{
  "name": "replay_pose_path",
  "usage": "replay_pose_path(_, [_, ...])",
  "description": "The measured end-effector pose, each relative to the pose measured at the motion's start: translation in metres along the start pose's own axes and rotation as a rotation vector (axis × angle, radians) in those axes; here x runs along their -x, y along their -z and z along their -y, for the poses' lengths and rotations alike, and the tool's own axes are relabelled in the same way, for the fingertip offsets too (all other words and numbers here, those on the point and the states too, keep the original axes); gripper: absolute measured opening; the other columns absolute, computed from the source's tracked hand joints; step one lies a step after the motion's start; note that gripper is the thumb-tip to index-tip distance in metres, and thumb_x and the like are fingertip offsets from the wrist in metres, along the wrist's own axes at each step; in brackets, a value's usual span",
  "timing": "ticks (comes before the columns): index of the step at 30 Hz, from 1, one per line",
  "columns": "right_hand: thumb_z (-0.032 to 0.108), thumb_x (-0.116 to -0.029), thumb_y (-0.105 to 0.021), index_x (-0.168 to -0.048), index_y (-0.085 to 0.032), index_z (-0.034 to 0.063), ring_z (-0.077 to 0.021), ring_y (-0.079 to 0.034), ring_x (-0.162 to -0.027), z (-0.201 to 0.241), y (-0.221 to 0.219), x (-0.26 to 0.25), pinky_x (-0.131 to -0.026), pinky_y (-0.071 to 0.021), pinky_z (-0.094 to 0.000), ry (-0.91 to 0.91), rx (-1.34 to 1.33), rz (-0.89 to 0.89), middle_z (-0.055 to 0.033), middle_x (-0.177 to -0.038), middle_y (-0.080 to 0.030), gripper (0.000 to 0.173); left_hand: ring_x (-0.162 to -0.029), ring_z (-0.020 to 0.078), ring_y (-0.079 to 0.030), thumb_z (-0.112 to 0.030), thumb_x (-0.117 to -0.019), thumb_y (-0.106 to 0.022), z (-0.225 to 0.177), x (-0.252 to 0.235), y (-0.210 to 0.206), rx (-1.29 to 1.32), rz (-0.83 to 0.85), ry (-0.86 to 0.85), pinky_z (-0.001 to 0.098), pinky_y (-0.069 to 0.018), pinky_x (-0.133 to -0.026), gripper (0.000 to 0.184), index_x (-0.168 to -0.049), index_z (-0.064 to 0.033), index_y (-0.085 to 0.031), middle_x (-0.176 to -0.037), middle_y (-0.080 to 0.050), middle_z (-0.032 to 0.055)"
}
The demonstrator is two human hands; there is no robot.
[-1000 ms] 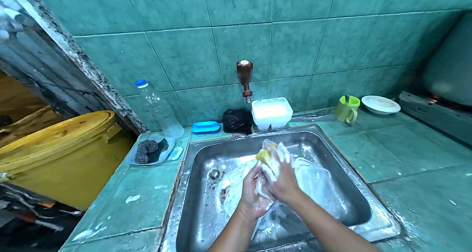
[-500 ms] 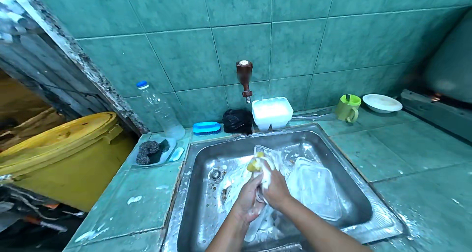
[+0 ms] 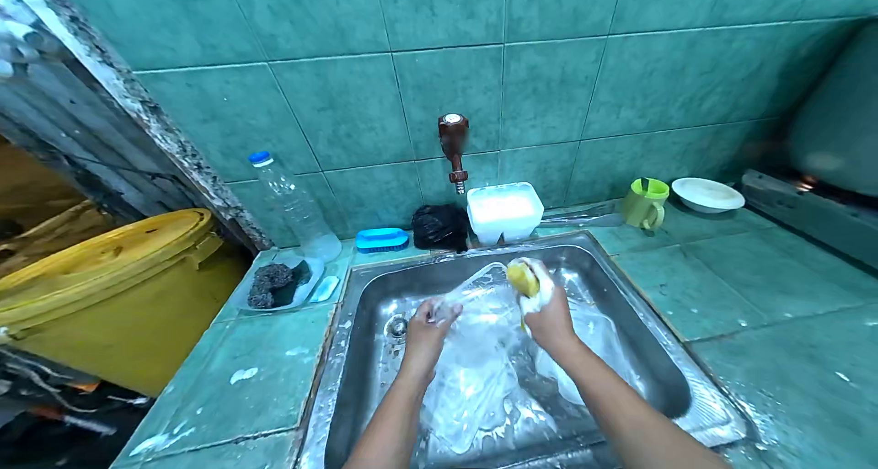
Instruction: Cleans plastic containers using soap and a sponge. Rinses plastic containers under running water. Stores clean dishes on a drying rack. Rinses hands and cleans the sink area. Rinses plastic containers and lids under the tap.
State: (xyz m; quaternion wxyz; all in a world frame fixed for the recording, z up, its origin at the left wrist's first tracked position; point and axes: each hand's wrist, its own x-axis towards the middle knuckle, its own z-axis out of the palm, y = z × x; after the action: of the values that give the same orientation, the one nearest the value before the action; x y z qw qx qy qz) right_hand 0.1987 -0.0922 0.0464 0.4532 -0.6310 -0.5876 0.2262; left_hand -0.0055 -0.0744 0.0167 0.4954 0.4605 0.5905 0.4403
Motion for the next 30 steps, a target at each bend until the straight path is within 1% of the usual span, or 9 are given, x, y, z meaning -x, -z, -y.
replay_pose_path(3, [-0.004, -0.0772, -0.071, -0.130, -0.066, 0.0011, -0.0327, -0.070, -0.107, 0.012, -0.012, 0.032, -0.092, -0.0574, -0.0526, 0.244, 0.016, -0.119, -0.0183, -0.120, -0.071, 0.053, -0.137, 0.0477, -0.045, -0.055, -0.1081, -0.036, -0.019, 0.015, -0.012, 0.332, 0.066, 0.285, 0.0661, -0.0495, -0.093, 0.069, -0.164, -0.0213, -0.015, -0.163, -0.027, 0.0235])
replay_pose_path(5, [0.002, -0.0733, -0.074, -0.120, -0.074, 0.0026, -0.0340, -0.074, -0.100, 0.017, -0.022, 0.056, -0.083, -0.0612, -0.0520, 0.463, 0.078, -0.141, -0.0181, -0.114, -0.074, 0.047, -0.123, 0.0425, -0.059, -0.071, -0.1019, -0.023, -0.028, 0.025, -0.016, 0.607, 0.111, 0.353, 0.0599, -0.0561, -0.082, 0.076, -0.157, -0.0197, -0.028, -0.151, -0.045, 0.0213])
replay_pose_path(8, [0.001, -0.0718, -0.074, -0.120, -0.075, 0.0094, -0.0331, -0.073, -0.105, 0.028, -0.026, 0.088, -0.083, -0.0619, -0.0519, 0.601, 0.092, 0.135, -0.0148, -0.117, -0.074, 0.049, -0.067, 0.0126, -0.070, -0.046, -0.1115, -0.019, -0.017, 0.024, -0.016, 0.814, 0.060, 0.084, 0.0302, -0.0604, -0.059, 0.054, -0.102, -0.0110, -0.059, -0.077, -0.069, 0.0046])
replay_pose_path(11, [0.005, -0.0850, -0.073, -0.133, -0.067, 0.0076, -0.0314, -0.070, -0.111, 0.042, -0.015, 0.088, -0.094, -0.0558, -0.0537, 0.386, -0.034, 0.549, -0.0158, -0.122, -0.072, 0.048, -0.072, 0.0149, -0.072, -0.040, -0.1085, -0.016, -0.005, 0.019, -0.006, 1.014, 0.266, 0.046, 0.0358, -0.0616, -0.065, 0.056, -0.093, -0.0154, -0.064, -0.076, -0.072, 0.0024])
replay_pose_path(14, [0.027, -0.0938, -0.070, -0.138, -0.060, 0.0067, -0.0212, -0.069, -0.109, 0.049, -0.019, 0.076, -0.097, -0.0555, -0.0424, 0.092, -0.189, 0.440, -0.0132, -0.121, -0.071, 0.050, -0.074, 0.0148, -0.073, -0.045, -0.1080, -0.016, -0.005, 0.030, -0.012, 1.051, 0.321, 0.081, 0.0339, -0.0626, -0.066, 0.058, -0.103, -0.0149, -0.065, -0.080, -0.073, 0.0034])
replay_pose_path(16, [0.037, -0.0999, -0.059, -0.155, -0.044, 0.0112, -0.0240, -0.058, -0.132, 0.047, -0.034, 0.071, -0.111, -0.0459, -0.0468, 0.073, -0.163, 0.470, -0.0141, -0.147, -0.056, 0.063, -0.071, 0.0092, -0.069, -0.043, -0.1114, -0.014, -0.002, 0.046, -0.021, 0.983, 0.236, 0.072, 0.0271, -0.0599, -0.064, 0.057, -0.103, -0.0122, -0.062, -0.078, -0.069, 0.0017])
replay_pose_path(21, [0.025, -0.1072, -0.046, -0.159, -0.039, 0.0198, -0.0298, -0.045, -0.145, 0.025, -0.051, 0.029, -0.117, -0.0389, -0.0535, -0.051, 0.087, 0.407, -0.0110, -0.160, -0.043, 0.052, -0.079, 0.0162, -0.070, -0.049, -0.1099, -0.013, -0.013, 0.064, -0.047, 1.009, 0.401, 0.141, 0.0354, -0.0602, -0.066, 0.059, -0.108, -0.0128, -0.060, -0.086, -0.069, 0.0061])
replay_pose_path(26, [0.021, -0.1021, -0.057, -0.152, -0.042, -0.0020, -0.0328, -0.060, -0.127, 0.028, -0.060, 0.077, -0.111, -0.0455, -0.0479, -0.108, -0.047, 0.419, -0.0247, -0.135, -0.062, 0.057, -0.076, 0.0125, -0.070, -0.047, -0.1109, -0.014, -0.011, 0.040, -0.039, 0.952, 0.229, 0.114, 0.0313, -0.0607, -0.065, 0.058, -0.117, -0.0113, -0.059, -0.085, -0.070, 0.0036])
replay_pose_path(30, [0.008, -0.0907, -0.068, -0.145, -0.044, -0.0143, -0.0418, -0.055, -0.131, -0.004, -0.049, 0.053, -0.114, -0.0410, -0.0517, -0.104, 0.001, 0.399, -0.0347, -0.138, -0.055, 0.064, -0.072, 0.0055, -0.064, -0.030, -0.1134, -0.023, -0.008, 0.065, -0.041, 0.754, 0.275, 0.180, 0.0231, -0.0557, -0.065, 0.041, -0.112, -0.0084, -0.058, -0.081, -0.065, -0.0008])
